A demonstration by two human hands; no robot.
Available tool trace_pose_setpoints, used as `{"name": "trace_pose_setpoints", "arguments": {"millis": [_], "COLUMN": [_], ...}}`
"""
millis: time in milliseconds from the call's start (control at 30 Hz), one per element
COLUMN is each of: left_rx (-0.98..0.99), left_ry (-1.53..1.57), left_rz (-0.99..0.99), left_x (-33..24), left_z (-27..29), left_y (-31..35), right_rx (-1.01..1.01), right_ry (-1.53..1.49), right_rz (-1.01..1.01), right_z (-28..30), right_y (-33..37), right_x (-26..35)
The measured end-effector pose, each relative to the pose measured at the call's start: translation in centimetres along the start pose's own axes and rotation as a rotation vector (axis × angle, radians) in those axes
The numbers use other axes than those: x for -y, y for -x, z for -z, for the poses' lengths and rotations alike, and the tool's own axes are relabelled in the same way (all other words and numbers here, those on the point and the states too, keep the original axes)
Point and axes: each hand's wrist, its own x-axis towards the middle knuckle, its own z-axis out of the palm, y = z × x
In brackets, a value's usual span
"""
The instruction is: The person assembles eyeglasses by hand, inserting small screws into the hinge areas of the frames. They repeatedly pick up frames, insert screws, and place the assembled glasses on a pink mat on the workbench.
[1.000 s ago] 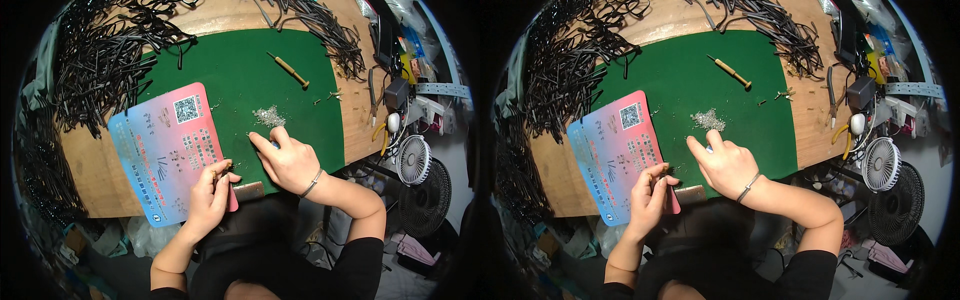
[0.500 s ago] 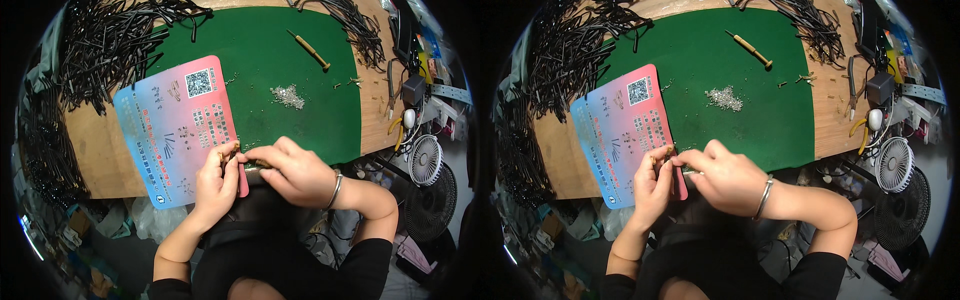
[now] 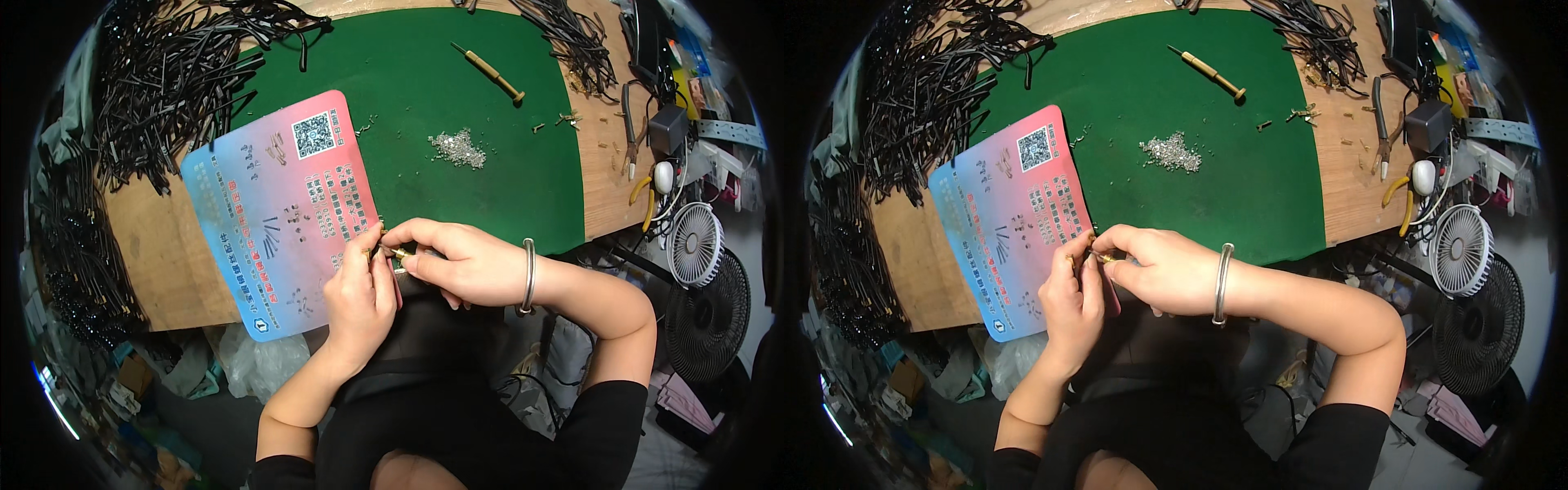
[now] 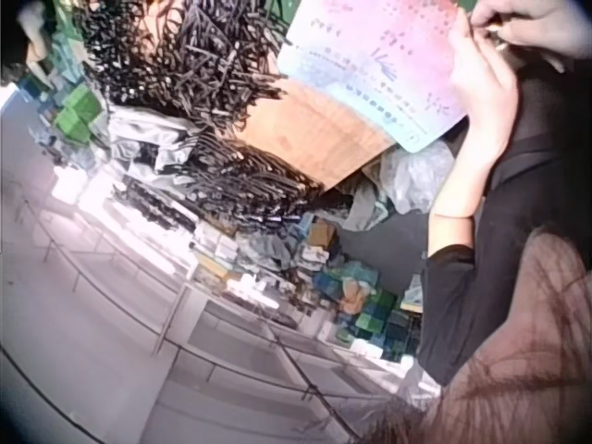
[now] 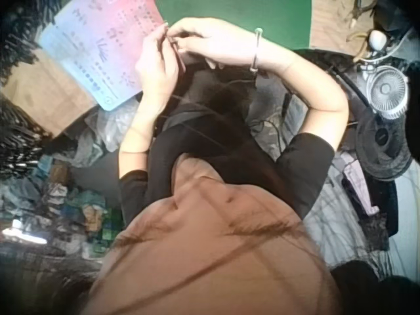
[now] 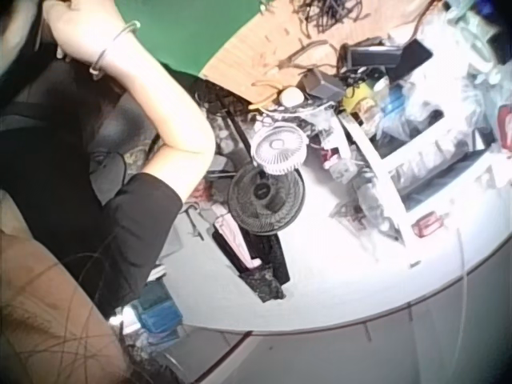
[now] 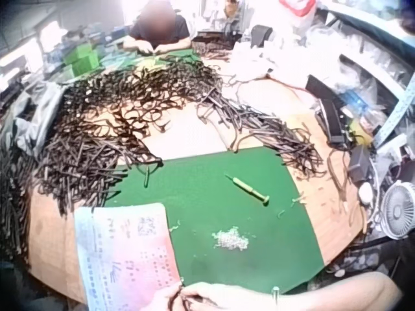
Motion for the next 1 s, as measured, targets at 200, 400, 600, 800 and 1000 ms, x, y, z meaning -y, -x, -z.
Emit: {"name": "trace_pose_setpoints", "arguments": {"millis": [200,400,600,800,1000], "left_rx": [0.024,0.082,0.112,0.082,0.261], "left_ry": [-0.006,0.013,0.095,0.423,0.449], "left_rz": [-0.023,0.019,0.062,0.257,0.199], "left_x": [0.2,0.1,0.0,-0.5,2.2], "left_z": [0.1,0.4,1.1,3.0,4.7], "left_y": [-0.3,-0.6,-1.3,-3.9,-4.2], "right_rx": [-0.08,-0.199,-0.27,-0.555,-0.451], "right_ry": [0.184,0.465,0.783,0.798,0.662], "right_rz": [0.249,0.426,0.271,0.426,0.452], "right_z": [-0.1,-0.4,-1.5,-0.7,1.4], "right_y": [-0.7,-1.4,0.9,-0.6,-1.7], "right_x": [-1.1,-2.7,-1.3,-2.2,-2.5]}}
